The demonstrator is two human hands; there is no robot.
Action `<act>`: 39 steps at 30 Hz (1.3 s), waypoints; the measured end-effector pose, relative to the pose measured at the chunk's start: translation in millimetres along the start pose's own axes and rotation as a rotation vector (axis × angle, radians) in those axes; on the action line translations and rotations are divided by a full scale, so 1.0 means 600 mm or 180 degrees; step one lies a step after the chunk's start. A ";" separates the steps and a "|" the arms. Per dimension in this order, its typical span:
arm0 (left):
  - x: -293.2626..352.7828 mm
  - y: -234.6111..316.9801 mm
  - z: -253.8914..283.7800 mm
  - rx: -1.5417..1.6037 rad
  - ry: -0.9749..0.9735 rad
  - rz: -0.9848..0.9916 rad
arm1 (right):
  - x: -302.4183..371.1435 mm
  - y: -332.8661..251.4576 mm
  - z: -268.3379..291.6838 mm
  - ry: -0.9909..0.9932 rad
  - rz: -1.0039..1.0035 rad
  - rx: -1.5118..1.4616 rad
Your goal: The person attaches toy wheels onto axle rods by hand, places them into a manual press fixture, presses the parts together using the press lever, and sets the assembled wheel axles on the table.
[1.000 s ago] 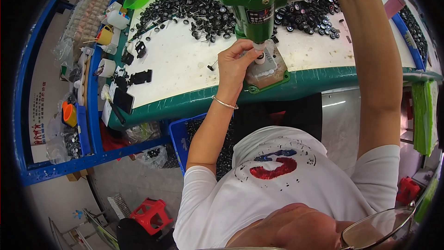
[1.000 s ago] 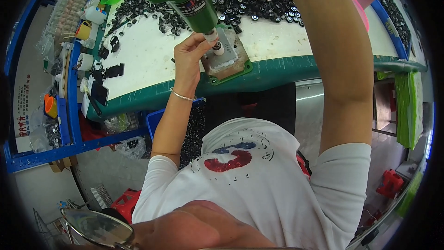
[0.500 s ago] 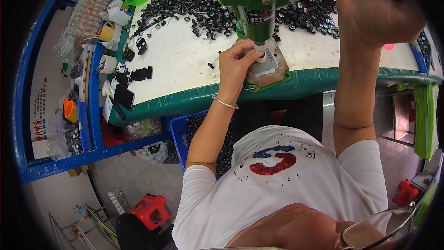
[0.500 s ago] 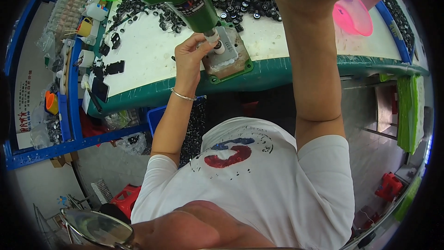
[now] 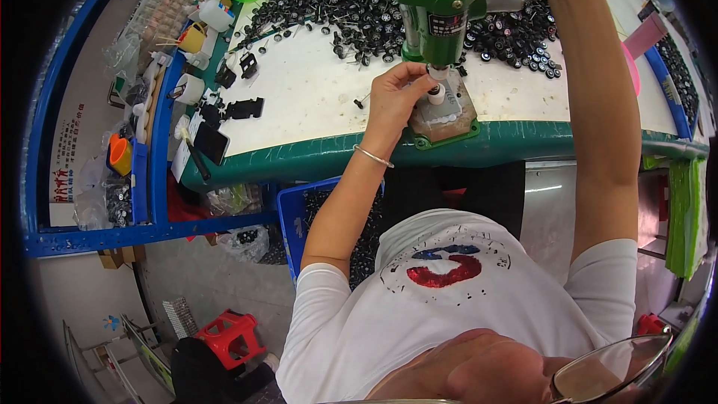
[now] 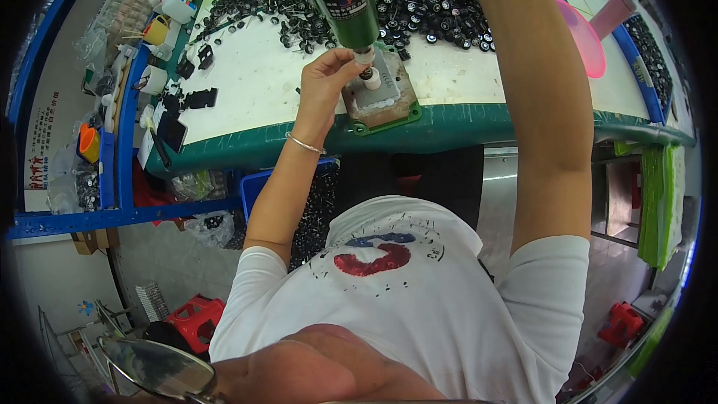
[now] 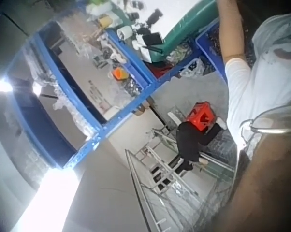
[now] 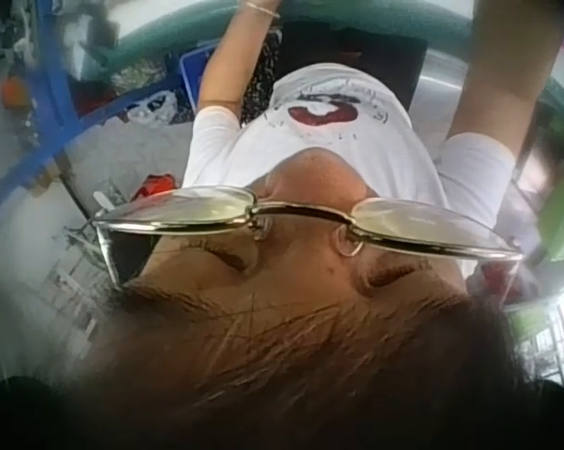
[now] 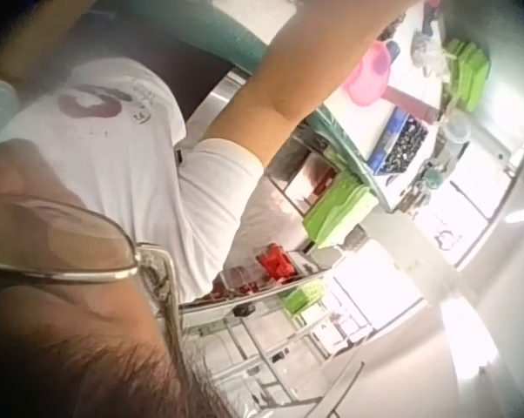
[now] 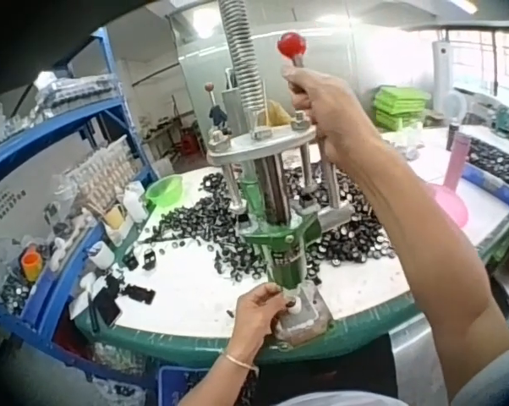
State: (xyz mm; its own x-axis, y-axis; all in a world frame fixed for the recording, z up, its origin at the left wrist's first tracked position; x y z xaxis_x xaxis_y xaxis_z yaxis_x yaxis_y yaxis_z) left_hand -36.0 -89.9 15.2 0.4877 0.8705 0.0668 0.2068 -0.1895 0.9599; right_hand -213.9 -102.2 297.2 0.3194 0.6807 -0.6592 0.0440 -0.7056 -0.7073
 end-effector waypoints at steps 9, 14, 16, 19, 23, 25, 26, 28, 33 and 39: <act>-0.032 0.021 0.182 -0.2131 0.1154 -0.0332 | 0.053 0.047 0.043 0.0370 -0.0763 -0.0039; -0.026 0.006 0.248 -0.3118 0.1238 0.0449 | 0.169 0.196 0.194 0.0008 -0.1005 0.1357; -0.034 0.023 0.241 -0.3233 0.1293 0.0369 | 0.242 0.242 0.207 -0.0612 -0.1182 0.2032; -0.066 0.038 0.215 -0.3384 0.1336 -0.0084 | 0.331 0.289 0.219 -0.1413 -0.0377 0.2882; -0.096 0.021 0.205 -0.3658 0.1456 -0.0140 | 0.371 0.285 0.161 -0.1552 -0.0586 0.3113; -0.110 0.013 0.211 -0.3584 0.1444 -0.0186 | 0.373 0.294 0.167 -0.1428 -0.0603 0.3149; -0.111 0.010 0.211 -0.3511 0.1410 -0.0127 | 0.373 0.297 0.174 -0.1394 -0.0613 0.3180; -0.113 0.011 0.220 -0.3395 0.1379 -0.0172 | 0.371 0.296 0.173 -0.1449 -0.0469 0.3203; -0.090 0.003 0.259 -0.2239 0.1362 -0.0208 | 0.361 0.289 0.178 -0.1181 -0.0789 0.2773; -0.021 0.036 0.219 -0.1208 0.1360 -0.0310 | 0.351 0.202 0.080 -0.1384 -0.0145 0.2322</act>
State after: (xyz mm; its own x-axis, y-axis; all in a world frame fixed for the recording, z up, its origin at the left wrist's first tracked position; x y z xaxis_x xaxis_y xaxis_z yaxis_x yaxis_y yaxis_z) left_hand 73.7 -164.6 -0.8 0.0797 0.9968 0.0016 -0.1235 0.0083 0.9923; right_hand -186.7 -34.7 60.5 -0.0666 0.8258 -0.5600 -0.6208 -0.4737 -0.6247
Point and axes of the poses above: each hand's wrist, its own x-axis away from the middle knuckle, its own z-axis out of the back of the hand, y = z × x, the point moved 9 cm from there along -x, towards the middle knuckle, and after that the axes turned 8 degrees about z, right-handed, at the moved point
